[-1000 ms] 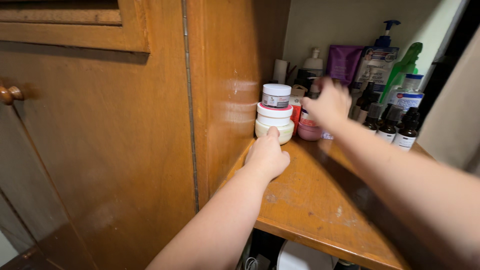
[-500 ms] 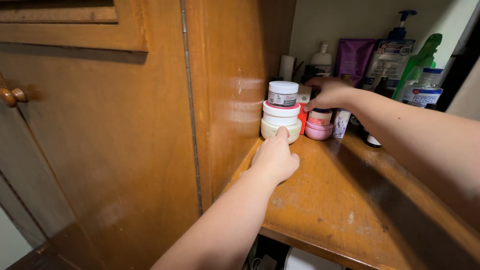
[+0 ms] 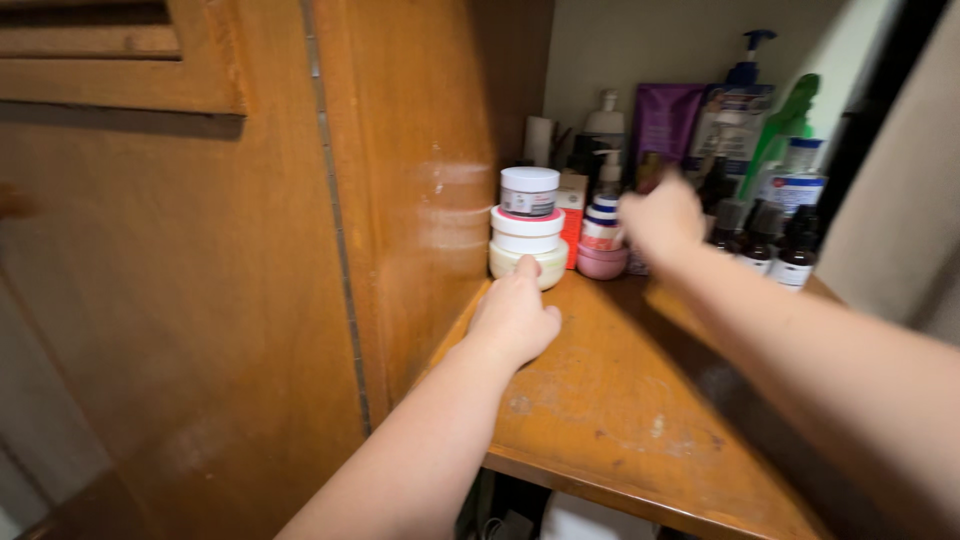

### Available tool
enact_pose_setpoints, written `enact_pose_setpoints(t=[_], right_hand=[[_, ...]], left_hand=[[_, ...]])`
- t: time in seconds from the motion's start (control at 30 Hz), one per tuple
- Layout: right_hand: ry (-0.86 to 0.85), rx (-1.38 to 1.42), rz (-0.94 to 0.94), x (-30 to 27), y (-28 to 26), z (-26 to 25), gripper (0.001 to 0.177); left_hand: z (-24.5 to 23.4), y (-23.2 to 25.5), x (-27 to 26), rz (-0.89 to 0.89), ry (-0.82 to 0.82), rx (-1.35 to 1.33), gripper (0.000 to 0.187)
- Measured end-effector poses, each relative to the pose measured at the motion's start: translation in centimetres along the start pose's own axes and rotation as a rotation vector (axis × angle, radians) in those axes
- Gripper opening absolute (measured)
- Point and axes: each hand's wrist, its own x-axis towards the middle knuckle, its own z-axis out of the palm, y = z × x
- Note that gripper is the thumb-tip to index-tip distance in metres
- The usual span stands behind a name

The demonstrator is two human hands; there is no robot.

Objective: The person organizes a wooden shelving unit by placing various personal care items, a red box, a white organizer, a phone, and a pouch onto the shelves. The person handles items one at a time, arranging them on the upper and lower shelves.

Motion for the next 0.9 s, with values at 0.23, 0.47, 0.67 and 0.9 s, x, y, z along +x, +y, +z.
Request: enact_pose_setpoints(t=[0.23,0.47,0.67,0.9], right_hand=[[-0.296,-0.209,0.094,-6.0,1.6,-0.2,0.064],[-0.290,-0.236,0.120,-6.4,1.2,0.2,0.060],[-0.026,-0.086,0.121,-5.9,2.2,-0.6,0.033],[0.001,-0.140,-0.193,-2.8,3.8,-0.5,0.040]], left_hand=[[0.1,-0.1,0.1,-0.025,-0.014,-0.021,0.057],[0.7,-0.7,0.4,0.016,0.029,-0.038,0.058],[0.4,-0.6,0.2,-0.010,0.005,-0.033,0.058],[-0.6,0.5,-0.5,-0.091,-0.079,-0.018,0.056]])
